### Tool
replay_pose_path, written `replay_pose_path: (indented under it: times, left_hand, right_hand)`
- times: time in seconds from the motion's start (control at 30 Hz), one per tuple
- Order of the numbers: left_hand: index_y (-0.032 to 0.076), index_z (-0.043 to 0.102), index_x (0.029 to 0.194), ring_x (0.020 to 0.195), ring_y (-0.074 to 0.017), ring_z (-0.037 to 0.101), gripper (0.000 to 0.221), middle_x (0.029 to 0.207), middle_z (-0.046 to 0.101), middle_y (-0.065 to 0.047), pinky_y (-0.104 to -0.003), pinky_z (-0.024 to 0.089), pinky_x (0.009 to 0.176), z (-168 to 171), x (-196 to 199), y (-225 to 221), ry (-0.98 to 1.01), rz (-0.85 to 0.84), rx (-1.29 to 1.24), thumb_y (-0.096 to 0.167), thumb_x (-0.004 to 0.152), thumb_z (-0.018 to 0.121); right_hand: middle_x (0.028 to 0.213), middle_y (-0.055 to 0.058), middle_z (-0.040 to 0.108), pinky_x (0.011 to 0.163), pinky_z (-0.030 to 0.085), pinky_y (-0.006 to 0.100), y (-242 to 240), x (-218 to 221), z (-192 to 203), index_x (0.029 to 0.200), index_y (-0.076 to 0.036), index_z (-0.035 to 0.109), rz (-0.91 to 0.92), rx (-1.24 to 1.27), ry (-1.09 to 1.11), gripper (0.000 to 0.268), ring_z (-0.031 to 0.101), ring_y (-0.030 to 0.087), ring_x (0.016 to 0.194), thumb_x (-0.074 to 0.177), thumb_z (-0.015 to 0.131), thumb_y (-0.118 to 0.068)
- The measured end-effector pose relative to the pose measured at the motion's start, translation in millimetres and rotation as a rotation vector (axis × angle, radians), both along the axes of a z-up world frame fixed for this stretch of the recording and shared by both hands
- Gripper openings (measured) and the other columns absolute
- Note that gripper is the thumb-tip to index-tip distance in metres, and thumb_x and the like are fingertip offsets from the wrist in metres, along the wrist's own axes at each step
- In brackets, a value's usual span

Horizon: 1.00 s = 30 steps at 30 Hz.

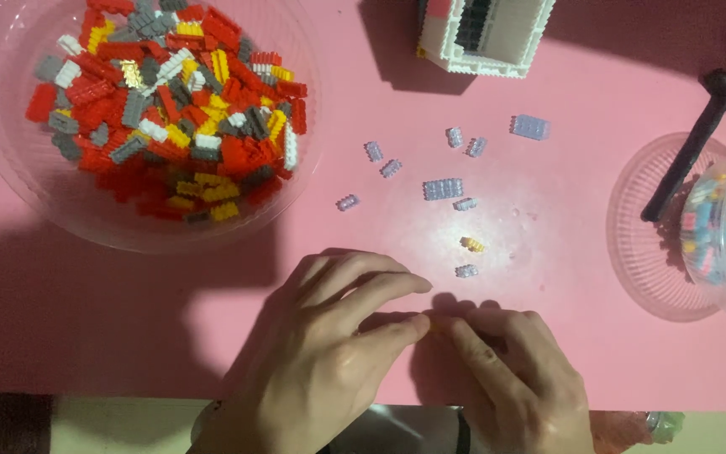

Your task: Assembling small plastic building blocks using hands and a toy hammer

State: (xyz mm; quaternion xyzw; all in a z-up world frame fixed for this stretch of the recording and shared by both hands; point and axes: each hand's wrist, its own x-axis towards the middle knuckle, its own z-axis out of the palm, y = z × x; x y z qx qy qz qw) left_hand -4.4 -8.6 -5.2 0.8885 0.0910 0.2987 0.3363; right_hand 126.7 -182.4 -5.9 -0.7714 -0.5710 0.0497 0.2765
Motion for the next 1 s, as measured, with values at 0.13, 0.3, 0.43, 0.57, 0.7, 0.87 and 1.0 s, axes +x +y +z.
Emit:
replay_pose_path:
  times: [0.13, 0.3, 0.43, 0.57, 0.7, 0.87, 1.0]
  left_hand:
    - [0.004, 0.079, 0.095, 0.108, -0.0318, 0.067, 0.011, 0.116, 0.074, -0.010, -0.046, 0.051, 0.088, 0.6, 0.6, 0.0, 0.004, -0.022, -0.007, -0.005, 0.092, 0.073]
    - [0.004, 0.078, 0.090, 0.106, -0.0295, 0.067, 0.007, 0.114, 0.075, -0.008, -0.042, 0.053, 0.087, 3.2, 0.3, -0.9, 0.005, 0.027, -0.007, -0.003, 0.092, 0.079]
    - [0.004, 0.081, 0.094, 0.107, -0.0310, 0.065, 0.015, 0.116, 0.073, -0.008, -0.044, 0.053, 0.085, 3.9, -0.7, -0.1, 0.005, 0.003, 0.012, -0.009, 0.088, 0.075]
    - [0.007, 0.080, 0.095, 0.104, -0.0294, 0.063, 0.005, 0.114, 0.071, -0.007, -0.043, 0.054, 0.086, 2.7, -2.0, 0.5, 0.029, 0.093, 0.122, 0.002, 0.093, 0.080]
    - [0.010, 0.078, 0.099, 0.110, -0.0322, 0.061, 0.009, 0.120, 0.068, -0.009, -0.046, 0.051, 0.090, -1.7, -5.4, 6.4, 0.074, 0.132, 0.169, 0.003, 0.093, 0.080]
    - [0.013, 0.076, 0.097, 0.109, -0.0293, 0.063, 0.007, 0.120, 0.070, -0.006, -0.043, 0.047, 0.090, 1.2, -2.1, 12.8, 0.047, 0.092, 0.115, 0.008, 0.095, 0.081]
    - [0.016, 0.077, 0.089, 0.110, -0.0280, 0.064, 0.008, 0.120, 0.072, -0.006, -0.043, 0.044, 0.089, 2.6, -2.4, 13.4, 0.035, 0.055, 0.089, 0.012, 0.096, 0.081]
  right_hand:
    - [0.116, 0.011, 0.068, 0.090, 0.058, 0.034, 5.8, 5.2, 10.6, 0.126, -0.002, 0.073, 0.090, -0.067, -0.073, 0.032, 0.067, 0.026, 0.099, 0.096, 0.070, -0.011]
    - [0.115, 0.015, 0.073, 0.069, 0.057, 0.036, 7.5, -0.6, 1.7, 0.109, 0.002, 0.078, 0.162, 0.055, -0.206, 0.025, 0.064, 0.024, 0.074, 0.095, 0.076, -0.018]
    - [0.116, 0.015, 0.073, 0.083, 0.064, 0.037, 8.9, 21.8, 7.6, 0.112, 0.000, 0.079, 0.225, -0.007, -0.050, 0.028, 0.070, 0.027, 0.092, 0.091, 0.079, -0.018]
    - [0.104, 0.013, 0.072, 0.071, 0.061, 0.028, 28.6, 52.4, 13.4, 0.112, -0.005, 0.078, 0.075, 0.078, -0.180, 0.017, 0.074, 0.019, 0.085, 0.098, 0.075, -0.013]
    - [0.108, 0.010, 0.073, 0.079, 0.063, 0.030, 40.0, 63.0, 15.8, 0.116, -0.004, 0.079, 0.106, 0.061, -0.135, 0.016, 0.075, 0.020, 0.091, 0.101, 0.075, -0.005]
    - [0.109, 0.013, 0.070, 0.070, 0.059, 0.032, 44.4, 70.8, 4.3, 0.115, -0.005, 0.078, 0.097, 0.044, -0.112, 0.014, 0.074, 0.023, 0.086, 0.103, 0.072, -0.005]
    - [0.110, 0.021, 0.070, 0.082, 0.054, 0.043, 27.0, 76.0, 3.6, 0.119, 0.002, 0.077, 0.101, 0.073, -0.201, 0.019, 0.067, 0.034, 0.095, 0.100, 0.075, -0.001]
